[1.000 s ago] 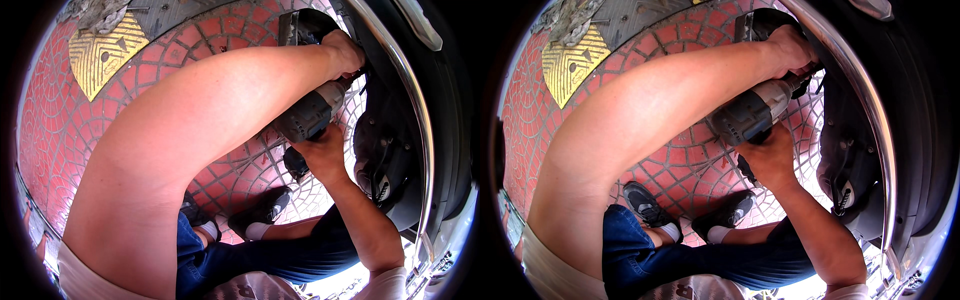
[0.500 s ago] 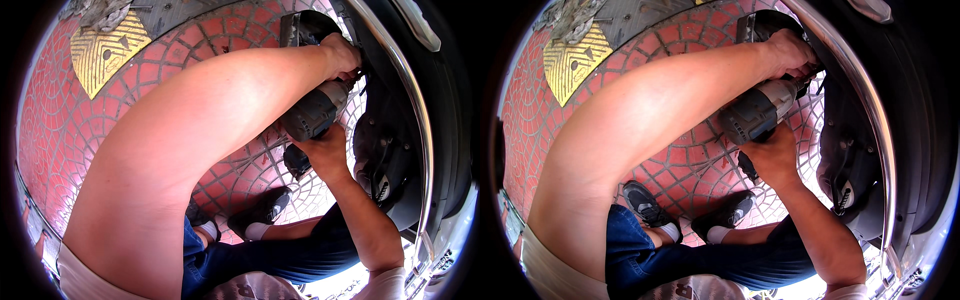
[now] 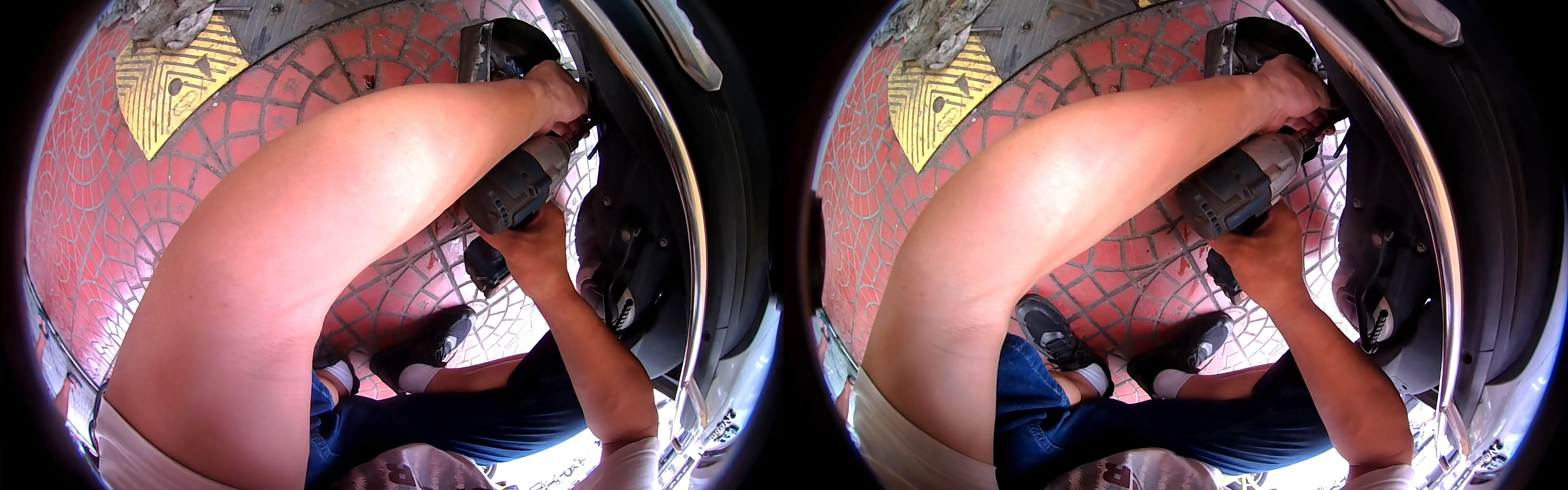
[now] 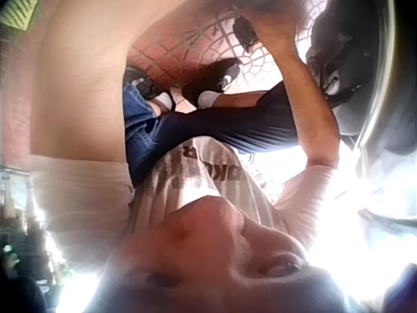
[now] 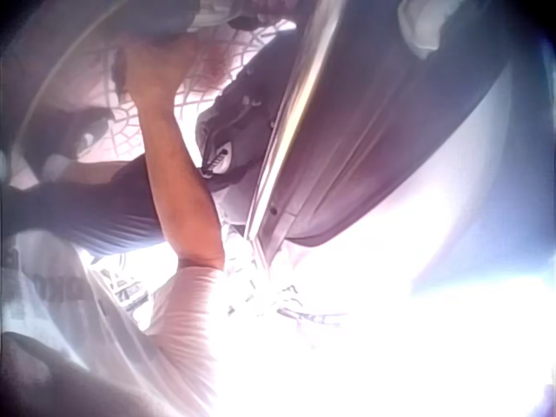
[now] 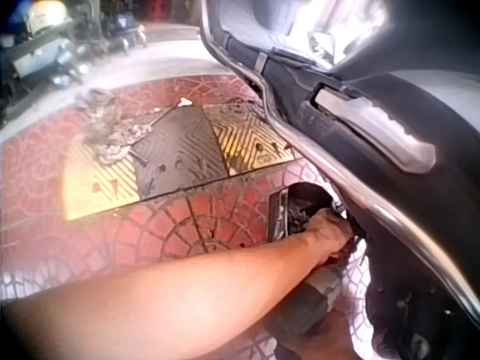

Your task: The person removes several bolts from the side of a motorcycle using a power drill and a hand tool, then handles a metal rod.

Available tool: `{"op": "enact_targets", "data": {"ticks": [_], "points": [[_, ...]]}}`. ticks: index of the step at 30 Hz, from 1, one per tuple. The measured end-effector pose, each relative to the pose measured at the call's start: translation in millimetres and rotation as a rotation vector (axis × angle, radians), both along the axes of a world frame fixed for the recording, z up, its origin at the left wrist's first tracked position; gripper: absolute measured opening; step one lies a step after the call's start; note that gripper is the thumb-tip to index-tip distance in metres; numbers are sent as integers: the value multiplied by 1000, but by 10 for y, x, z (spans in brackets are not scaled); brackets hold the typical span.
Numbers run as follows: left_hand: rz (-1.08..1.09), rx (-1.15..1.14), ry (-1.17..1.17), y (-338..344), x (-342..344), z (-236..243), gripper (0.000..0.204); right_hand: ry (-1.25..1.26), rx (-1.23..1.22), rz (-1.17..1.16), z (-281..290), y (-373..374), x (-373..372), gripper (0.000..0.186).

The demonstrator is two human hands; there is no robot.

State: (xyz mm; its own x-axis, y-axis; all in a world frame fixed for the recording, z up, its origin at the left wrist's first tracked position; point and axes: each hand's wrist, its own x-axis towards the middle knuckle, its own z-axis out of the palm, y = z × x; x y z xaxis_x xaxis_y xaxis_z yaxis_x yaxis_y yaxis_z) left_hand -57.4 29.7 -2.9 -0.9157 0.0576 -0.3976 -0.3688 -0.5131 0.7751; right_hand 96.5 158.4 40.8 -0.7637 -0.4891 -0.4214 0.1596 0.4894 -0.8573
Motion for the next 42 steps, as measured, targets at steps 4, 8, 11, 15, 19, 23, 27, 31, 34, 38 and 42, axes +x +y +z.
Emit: {"op": "enact_targets", "data": {"ticks": [4, 8, 11, 15, 19, 23, 27, 31, 34, 38, 42], "points": [[-17, 42, 31, 2, -16, -41, 16, 3, -4, -15, 16, -34, 16, 33], [-10, -21, 2, -2, -10, -13, 17, 17, -9, -15, -11, -11, 26, 32], [5, -53, -4, 23, -37, -16, 17, 11, 38, -31, 2, -20, 26, 36], [4, -100, -9, 9, -51, -22, 15, 37, 63, -20, 17, -36, 12, 39], [-38, -124, -1, 4, -82, -33, 15, 28, 66, -3, 37, -45, -1, 38], [-57, -181, 2, 5, -49, 41, 19, 22, 43, -5, 2, -1, -21, 42], [-94, -180, -19, -17, -79, -14, 20, -27, -19, -11, 20, -53, -26, 47], [-223, -614, 280, -71, -93, -219, 23, -51, 9, -40, 25, -103, 1, 53], [-378, -1601, 790, -120, -3, -160, 31, 14, 76, -12, 17, -85, 5, 54], [-323, -856, 382, -203, 291, -22, 28, 29, 100, -9, -33, -50, 14, 55], [-389, -1032, 686, -67, 136, -141, 35, 15, 34, -113, -47, -116, 33, 60]]}}
